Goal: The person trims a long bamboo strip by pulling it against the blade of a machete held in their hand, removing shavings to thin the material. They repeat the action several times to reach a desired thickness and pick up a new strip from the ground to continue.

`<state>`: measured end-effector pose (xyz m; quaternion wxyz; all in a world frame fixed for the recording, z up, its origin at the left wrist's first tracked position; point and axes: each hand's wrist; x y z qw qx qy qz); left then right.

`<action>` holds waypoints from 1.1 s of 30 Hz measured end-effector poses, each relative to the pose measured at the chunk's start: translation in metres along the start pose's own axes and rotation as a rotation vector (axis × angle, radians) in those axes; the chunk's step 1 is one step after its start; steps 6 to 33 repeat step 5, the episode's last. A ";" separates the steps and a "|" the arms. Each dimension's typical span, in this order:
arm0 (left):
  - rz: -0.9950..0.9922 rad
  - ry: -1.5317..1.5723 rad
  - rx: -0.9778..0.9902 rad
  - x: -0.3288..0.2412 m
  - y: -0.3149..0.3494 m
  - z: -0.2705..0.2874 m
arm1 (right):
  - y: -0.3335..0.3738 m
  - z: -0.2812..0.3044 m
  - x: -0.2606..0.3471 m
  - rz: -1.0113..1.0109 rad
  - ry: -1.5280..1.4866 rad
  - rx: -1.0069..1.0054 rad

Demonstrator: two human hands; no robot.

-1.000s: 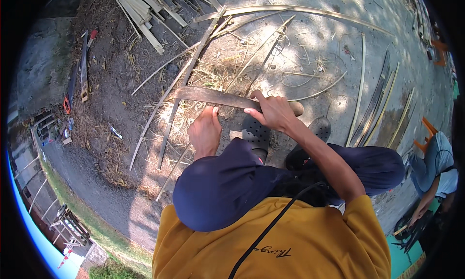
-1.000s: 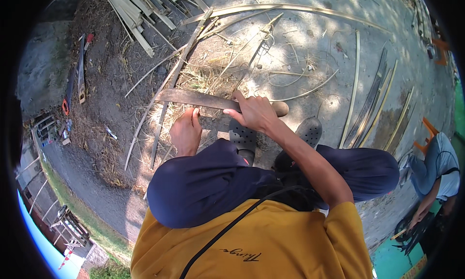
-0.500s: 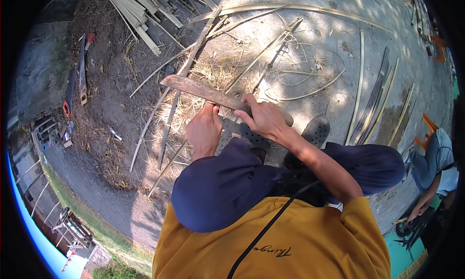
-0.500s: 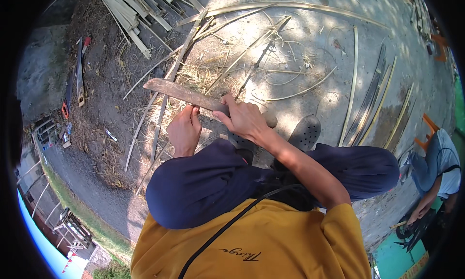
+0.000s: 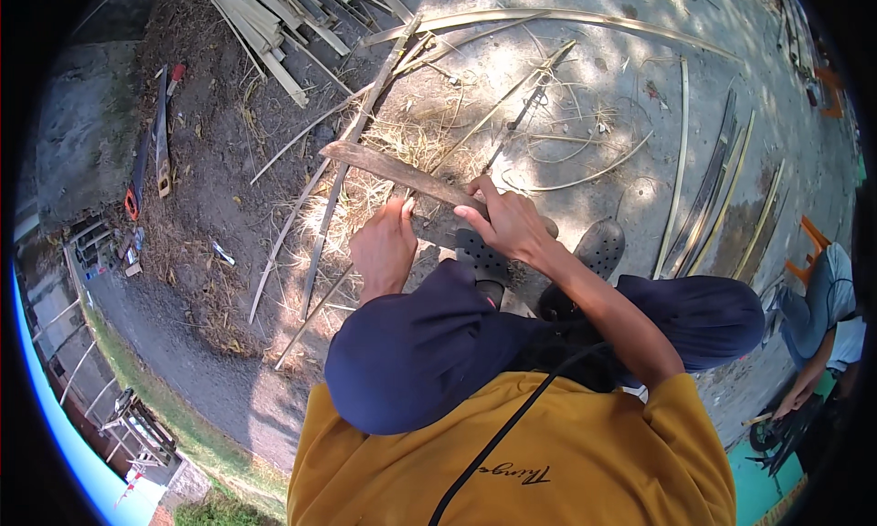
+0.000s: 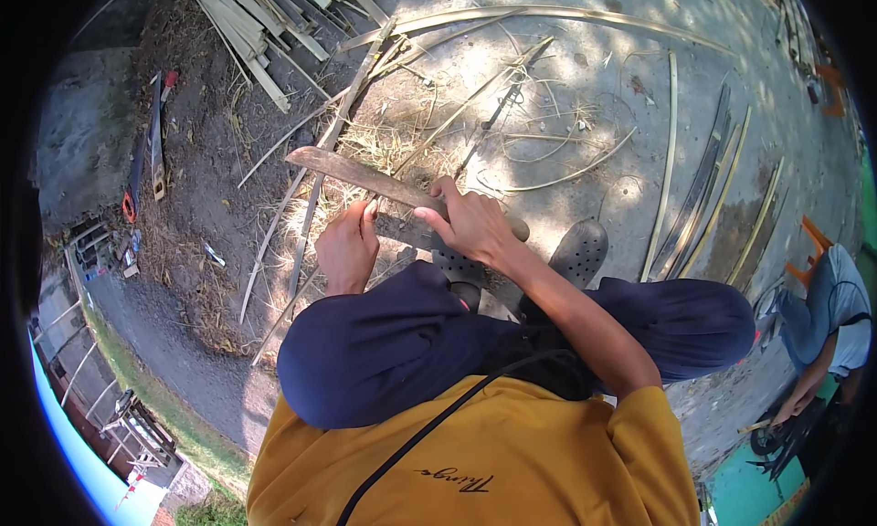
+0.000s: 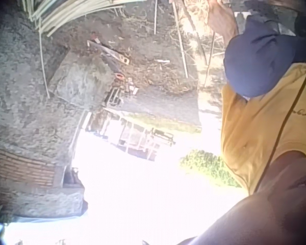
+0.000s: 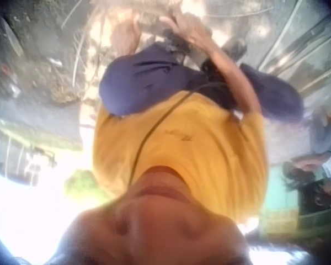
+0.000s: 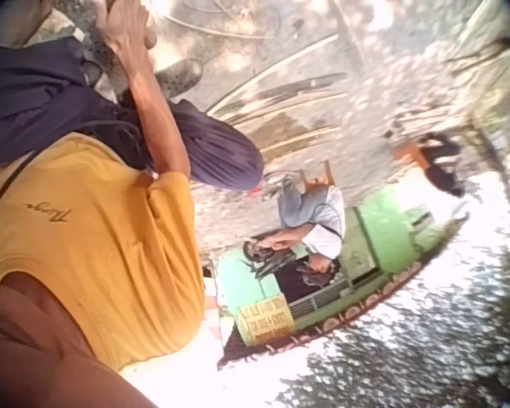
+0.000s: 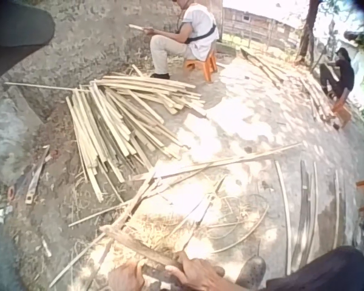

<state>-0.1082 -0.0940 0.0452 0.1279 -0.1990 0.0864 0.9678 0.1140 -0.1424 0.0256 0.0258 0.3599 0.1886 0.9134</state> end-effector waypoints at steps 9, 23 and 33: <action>0.085 0.005 0.065 0.002 0.007 -0.005 | -0.004 0.000 -0.010 0.049 0.135 0.011; 0.085 0.005 0.065 0.002 0.007 -0.005 | -0.004 0.000 -0.010 0.049 0.135 0.011; 0.085 0.005 0.065 0.002 0.007 -0.005 | -0.004 0.000 -0.010 0.049 0.135 0.011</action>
Point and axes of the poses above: each hand's wrist, its own y-axis away from the middle knuckle, its own z-axis out of the back of the hand, x = y × z, and after that the axes turned 7 degrees about y, right-handed
